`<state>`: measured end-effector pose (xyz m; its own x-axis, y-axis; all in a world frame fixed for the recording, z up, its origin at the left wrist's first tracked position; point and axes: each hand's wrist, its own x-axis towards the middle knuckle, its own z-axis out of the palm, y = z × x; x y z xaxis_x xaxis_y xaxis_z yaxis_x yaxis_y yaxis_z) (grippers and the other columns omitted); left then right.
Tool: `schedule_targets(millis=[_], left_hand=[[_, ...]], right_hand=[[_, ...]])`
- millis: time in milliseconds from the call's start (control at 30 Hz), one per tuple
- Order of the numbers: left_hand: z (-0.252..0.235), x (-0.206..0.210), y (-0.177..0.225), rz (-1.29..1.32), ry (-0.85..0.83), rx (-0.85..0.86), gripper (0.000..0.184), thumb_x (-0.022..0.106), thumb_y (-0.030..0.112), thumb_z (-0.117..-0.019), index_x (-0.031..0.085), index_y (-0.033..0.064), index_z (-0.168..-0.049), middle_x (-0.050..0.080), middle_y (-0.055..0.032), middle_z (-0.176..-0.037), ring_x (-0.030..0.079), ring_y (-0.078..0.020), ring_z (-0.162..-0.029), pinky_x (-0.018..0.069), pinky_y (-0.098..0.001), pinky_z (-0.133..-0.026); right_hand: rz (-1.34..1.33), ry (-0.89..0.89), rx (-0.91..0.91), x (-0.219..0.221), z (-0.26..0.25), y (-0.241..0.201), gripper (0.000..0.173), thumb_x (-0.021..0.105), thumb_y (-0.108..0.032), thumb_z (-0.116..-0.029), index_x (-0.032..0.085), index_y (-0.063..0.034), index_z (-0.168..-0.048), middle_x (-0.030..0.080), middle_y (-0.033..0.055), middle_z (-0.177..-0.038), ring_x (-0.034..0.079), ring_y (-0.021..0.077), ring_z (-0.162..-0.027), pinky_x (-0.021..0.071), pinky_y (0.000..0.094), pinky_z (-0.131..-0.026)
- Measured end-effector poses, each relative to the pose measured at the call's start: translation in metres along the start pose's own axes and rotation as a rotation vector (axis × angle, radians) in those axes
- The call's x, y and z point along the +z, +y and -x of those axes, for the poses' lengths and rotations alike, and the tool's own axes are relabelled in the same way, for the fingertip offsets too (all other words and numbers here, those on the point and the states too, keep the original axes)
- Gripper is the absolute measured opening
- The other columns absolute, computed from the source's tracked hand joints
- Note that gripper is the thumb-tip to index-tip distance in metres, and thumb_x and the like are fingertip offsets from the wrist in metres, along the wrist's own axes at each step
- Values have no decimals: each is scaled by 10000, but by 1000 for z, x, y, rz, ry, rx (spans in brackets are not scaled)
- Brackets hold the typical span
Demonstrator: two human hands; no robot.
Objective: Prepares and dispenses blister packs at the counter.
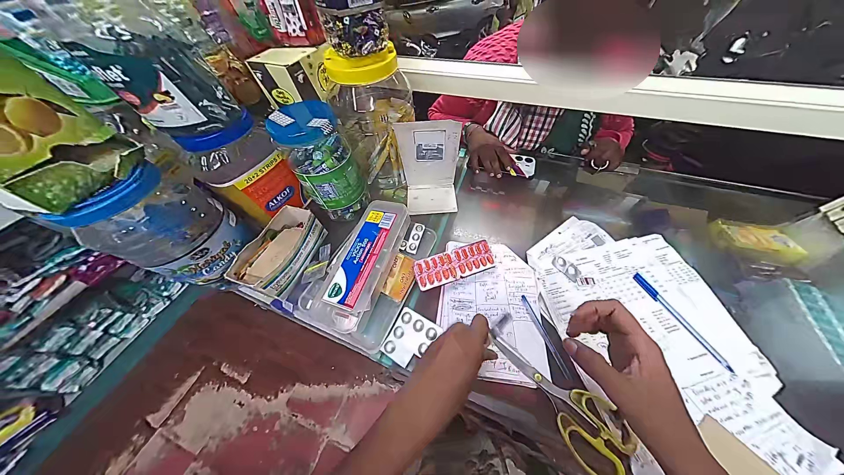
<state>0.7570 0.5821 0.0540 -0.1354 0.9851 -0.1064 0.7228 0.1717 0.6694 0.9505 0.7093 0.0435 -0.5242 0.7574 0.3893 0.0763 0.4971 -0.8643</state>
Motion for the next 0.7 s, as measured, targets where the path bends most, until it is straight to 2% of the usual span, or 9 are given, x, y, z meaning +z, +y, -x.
schedule_targets(millis=[100, 200, 267, 333, 400, 467, 533, 600, 700], left_hand=[[-17, -9, -18, -116, 89, 109, 545, 847, 284, -814, 659, -36, -1212, 698, -218, -1142, 635, -414, -1137, 512, -543, -974], [-54, -23, -23, -279, 278, 96, 634, 759, 431, -880, 644, -43, -1285, 610, -268, -1344, 555, -461, -1283, 463, -596, -1026], [-82, -30, -23, -381, 164, -65, 700, 648, 464, -968, 515, -30, -1446, 469, -297, -1499, 413, -474, -1420, 301, -611, -1165], [-98, -34, -25, -396, 44, -109, 661, 626, 362, -1009, 430, -25, -1507, 517, -329, -1418, 470, -495, -1354, 294, -621, -1162], [-94, -43, -32, -285, 87, -35, 644, 608, 324, -1021, 404, -19, -1527, 554, -320, -1352, 543, -458, -1277, 409, -564, -1096], [-75, -53, -36, 80, 209, 78, 596, 538, 304, -1051, 401, -37, -1521, 581, -257, -1348, 602, -321, -1229, 479, -437, -1060], [-55, -53, -26, 689, 180, 92, 483, 392, 244, -1095, 398, -12, -1504, 624, -127, -1274, 652, -156, -1089, 546, -315, -937], [-38, -38, -10, 1265, 74, -37, 455, 219, 284, -1120, 541, 33, -1324, 712, -103, -1171, 715, -197, -1025, 592, -361, -894], [-27, -7, 3, 1692, -33, -188, 595, 132, 395, -1106, 620, 58, -1149, 753, -112, -1059, 746, -227, -961, 615, -365, -836]], right_hand=[[111, 2, -22, -4, 7, 2, 234, 704, -365, -875, 689, -190, -1029, 683, -129, -917, 618, -15, -942, 499, 191, -860], [145, -9, -55, -4, 18, 3, 156, 681, -348, -902, 723, -214, -970, 710, -126, -931, 614, -14, -968, 480, 188, -890], [155, -14, -74, -2, 23, 0, 132, 672, -323, -911, 732, -212, -952, 706, -121, -925, 610, -17, -967, 478, 176, -889], [160, -25, -85, -7, 25, -7, 129, 676, -278, -927, 744, -170, -944, 715, -85, -921, 614, -9, -978, 479, 183, -900], [133, -39, -87, -13, 26, -16, 121, 673, -181, -938, 743, -83, -936, 715, -25, -907, 614, 2, -977, 482, 183, -909], [99, -50, -80, -17, 30, -21, 115, 663, -114, -938, 731, -22, -922, 710, 17, -895, 614, 2, -963, 484, 172, -901], [82, -71, -79, -16, 29, -26, 125, 666, -103, -942, 731, 1, -915, 707, 45, -886, 618, 15, -945, 489, 170, -883], [94, -71, -112, -7, 25, -31, 154, 664, -125, -955, 746, 1, -927, 718, 65, -894, 622, 36, -936, 489, 170, -869], [211, -21, -262, 15, 16, -26, 197, 626, -210, -1006, 766, -82, -1060, 723, 59, -982, 614, 81, -979, 463, 158, -891]])
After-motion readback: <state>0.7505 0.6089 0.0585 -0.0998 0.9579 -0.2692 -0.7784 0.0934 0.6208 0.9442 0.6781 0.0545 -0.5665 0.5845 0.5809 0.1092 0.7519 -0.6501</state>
